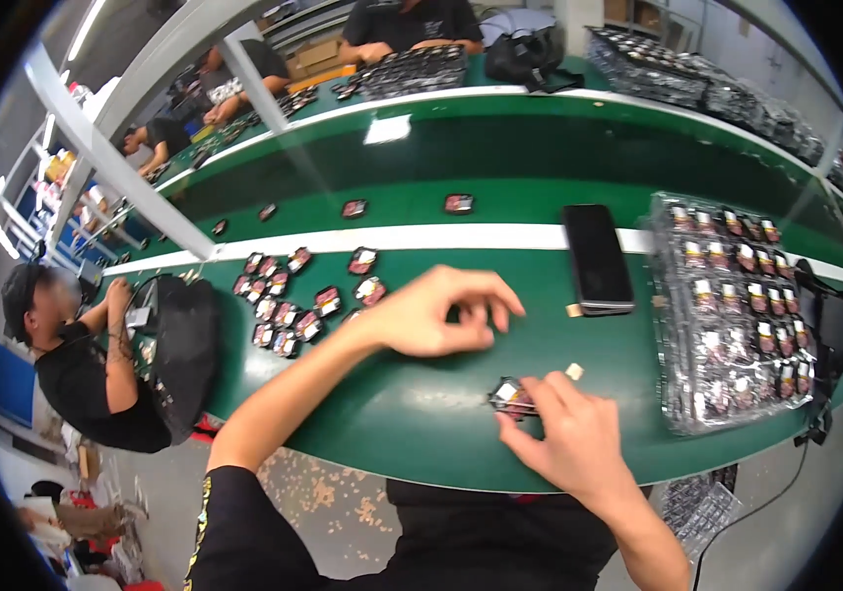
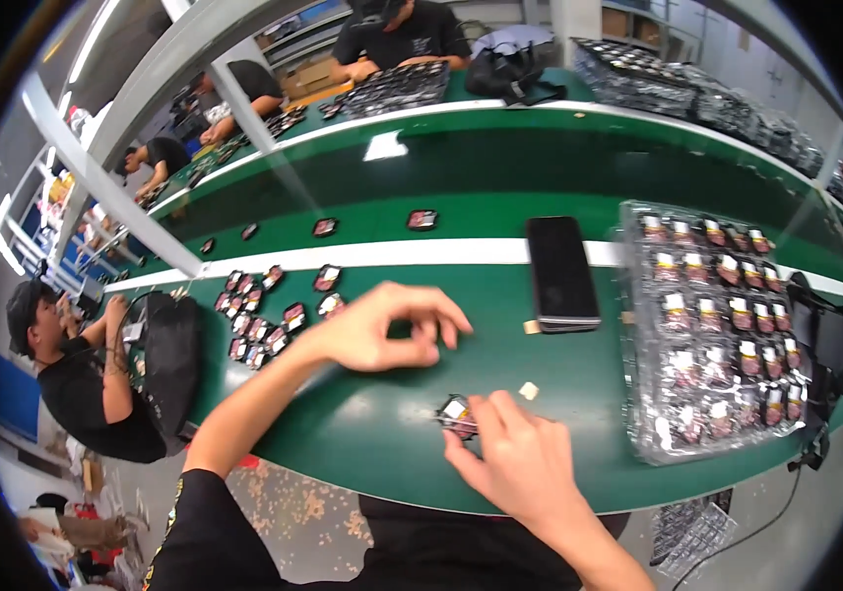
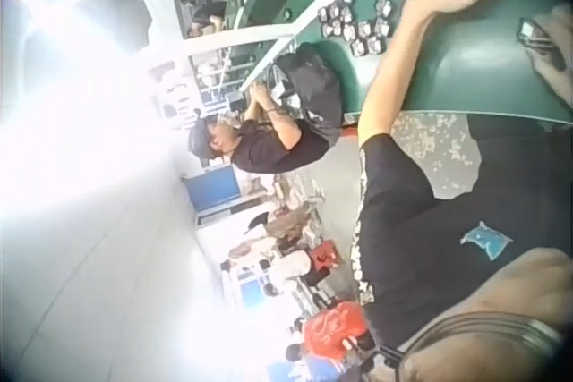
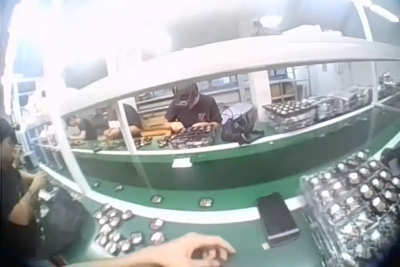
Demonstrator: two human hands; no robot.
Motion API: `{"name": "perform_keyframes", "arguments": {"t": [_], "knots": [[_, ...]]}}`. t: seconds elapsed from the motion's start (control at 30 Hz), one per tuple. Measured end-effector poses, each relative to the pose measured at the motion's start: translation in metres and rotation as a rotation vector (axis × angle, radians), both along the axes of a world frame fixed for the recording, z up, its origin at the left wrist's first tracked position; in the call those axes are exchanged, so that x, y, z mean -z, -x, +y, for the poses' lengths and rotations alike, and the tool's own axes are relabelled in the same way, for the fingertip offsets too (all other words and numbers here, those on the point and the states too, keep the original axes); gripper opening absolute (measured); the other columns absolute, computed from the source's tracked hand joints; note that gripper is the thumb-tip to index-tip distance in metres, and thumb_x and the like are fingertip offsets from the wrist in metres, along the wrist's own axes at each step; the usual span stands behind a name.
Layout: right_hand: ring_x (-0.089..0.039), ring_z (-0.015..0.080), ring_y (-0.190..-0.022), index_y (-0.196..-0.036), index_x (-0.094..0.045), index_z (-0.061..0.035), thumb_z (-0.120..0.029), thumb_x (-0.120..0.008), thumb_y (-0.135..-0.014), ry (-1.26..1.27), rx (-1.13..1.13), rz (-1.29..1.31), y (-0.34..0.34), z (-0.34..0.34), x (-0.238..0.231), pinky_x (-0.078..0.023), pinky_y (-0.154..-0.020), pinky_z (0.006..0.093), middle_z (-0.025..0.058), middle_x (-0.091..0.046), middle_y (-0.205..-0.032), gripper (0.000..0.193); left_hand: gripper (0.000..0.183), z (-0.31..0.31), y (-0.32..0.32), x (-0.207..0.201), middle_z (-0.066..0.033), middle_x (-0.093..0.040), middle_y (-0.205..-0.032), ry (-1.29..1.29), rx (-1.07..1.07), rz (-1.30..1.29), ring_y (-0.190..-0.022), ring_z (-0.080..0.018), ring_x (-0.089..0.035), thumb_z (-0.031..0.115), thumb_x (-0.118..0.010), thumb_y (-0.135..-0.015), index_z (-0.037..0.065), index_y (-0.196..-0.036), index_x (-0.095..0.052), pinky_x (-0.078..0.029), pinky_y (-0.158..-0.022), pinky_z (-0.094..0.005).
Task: The recorder is using tweezers to assemble or repair internal components of small electronic devices, likely smartwatches.
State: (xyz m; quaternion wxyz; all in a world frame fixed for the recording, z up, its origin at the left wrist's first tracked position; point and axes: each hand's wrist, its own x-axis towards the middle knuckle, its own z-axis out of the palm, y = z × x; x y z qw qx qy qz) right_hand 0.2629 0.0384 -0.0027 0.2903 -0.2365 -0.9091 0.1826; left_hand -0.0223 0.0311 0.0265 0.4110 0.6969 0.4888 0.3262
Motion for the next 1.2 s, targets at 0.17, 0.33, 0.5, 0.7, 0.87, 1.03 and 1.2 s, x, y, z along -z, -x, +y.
{"name": "perform_keyframes", "arguments": {"t": [0.17, 0.33, 0.5, 0.7, 0.87, 1.03, 1.2], "knots": [[-0.074, 0.0256, -0.068, -0.11, -0.077, -0.004, -0.026, -0.093, -0.08, 0.009, -0.009, 0.048, -0.011, -0.006, -0.016, -0.059, -0.059, 0.0389, 0.0056, -0.07, -0.089, 0.04, 0.047, 0.065, 0.05, 0.017, -0.013, -0.071, -0.136, -0.636, -0.347, 0.725, -0.122, -0.0318, -0.068, 0.024, -0.082, -0.096, 0.006, -0.138, -0.07, -0.055, -0.103, -0.0456], [-0.073, 0.0262, -0.067, -0.111, -0.076, -0.004, -0.029, -0.09, -0.085, -0.057, 0.094, 0.123, -0.052, 0.002, -0.065, -0.058, -0.058, 0.0404, 0.0066, -0.07, -0.09, 0.039, 0.039, 0.087, 0.059, 0.016, -0.0107, -0.069, -0.128, -0.387, -0.407, 0.807, -0.126, -0.0338, -0.064, 0.03, -0.074, -0.103, 0.006, -0.134, -0.07, -0.057, -0.103, -0.0482], [-0.07, 0.0191, -0.064, -0.099, -0.08, -0.0049, -0.021, -0.095, -0.076, -0.215, 0.36, 0.195, -0.108, 0.06, -0.091, -0.054, -0.057, 0.035, 0.0041, -0.07, -0.077, 0.032, 0.033, 0.102, 0.06, 0.024, -0.0121, -0.07, -0.118, -0.313, -0.54, 0.831, -0.12, -0.0349, -0.066, 0.023, -0.074, -0.103, 0.005, -0.13, -0.068, -0.057, -0.1, -0.0477], [-0.067, 0.0255, -0.063, -0.098, -0.084, -0.0005, -0.036, -0.092, -0.081, -0.232, 0.714, -0.028, -0.128, 0.123, -0.097, -0.052, -0.061, 0.0411, 0.0079, -0.068, -0.073, 0.041, 0.034, 0.102, 0.059, 0.036, -0.0164, -0.07, -0.113, -0.541, -0.517, 0.704, -0.111, -0.0366, -0.069, 0.013, -0.075, -0.1, 0.003, -0.132, -0.067, -0.056, -0.098, -0.0465], [-0.07, 0.0289, -0.067, -0.109, -0.085, -0.0001, -0.041, -0.093, -0.083, -0.254, 0.638, -0.082, -0.112, 0.126, -0.09, -0.054, -0.067, 0.0424, 0.0098, -0.07, -0.075, 0.049, 0.035, 0.051, 0.016, 0.028, -0.0157, -0.067, -0.111, -0.545, -0.326, 0.501, -0.106, -0.0349, -0.068, 0.005, -0.071, -0.097, 0.001, -0.131, -0.067, -0.057, -0.093, -0.044], [-0.067, 0.0172, -0.075, -0.126, -0.077, 0.0054, -0.002, -0.076, -0.098, 0.033, 0.331, 0.13, -0.113, 0.066, -0.102, -0.05, -0.067, 0.0294, 0.0098, -0.072, -0.093, 0.029, 0.053, -0.002, -0.031, 0.025, -0.0168, -0.063, -0.142, -0.538, 0.058, 0.406, -0.133, -0.0371, -0.062, 0.007, -0.07, -0.086, 0.005, -0.139, -0.067, -0.057, -0.106, -0.0477], [-0.063, 0.0229, -0.076, -0.117, -0.075, 0.0063, -0.001, -0.069, -0.106, 0.305, -0.11, 0.0, -0.062, -0.002, -0.102, -0.051, -0.073, 0.0324, 0.0122, -0.068, -0.092, 0.014, 0.048, -0.031, -0.04, 0.033, -0.0161, -0.061, -0.145, -0.515, 0.075, 0.297, -0.14, -0.0374, -0.058, 0.022, -0.077, -0.1, 0.002, -0.142, -0.063, -0.06, -0.103, -0.0478]]}}
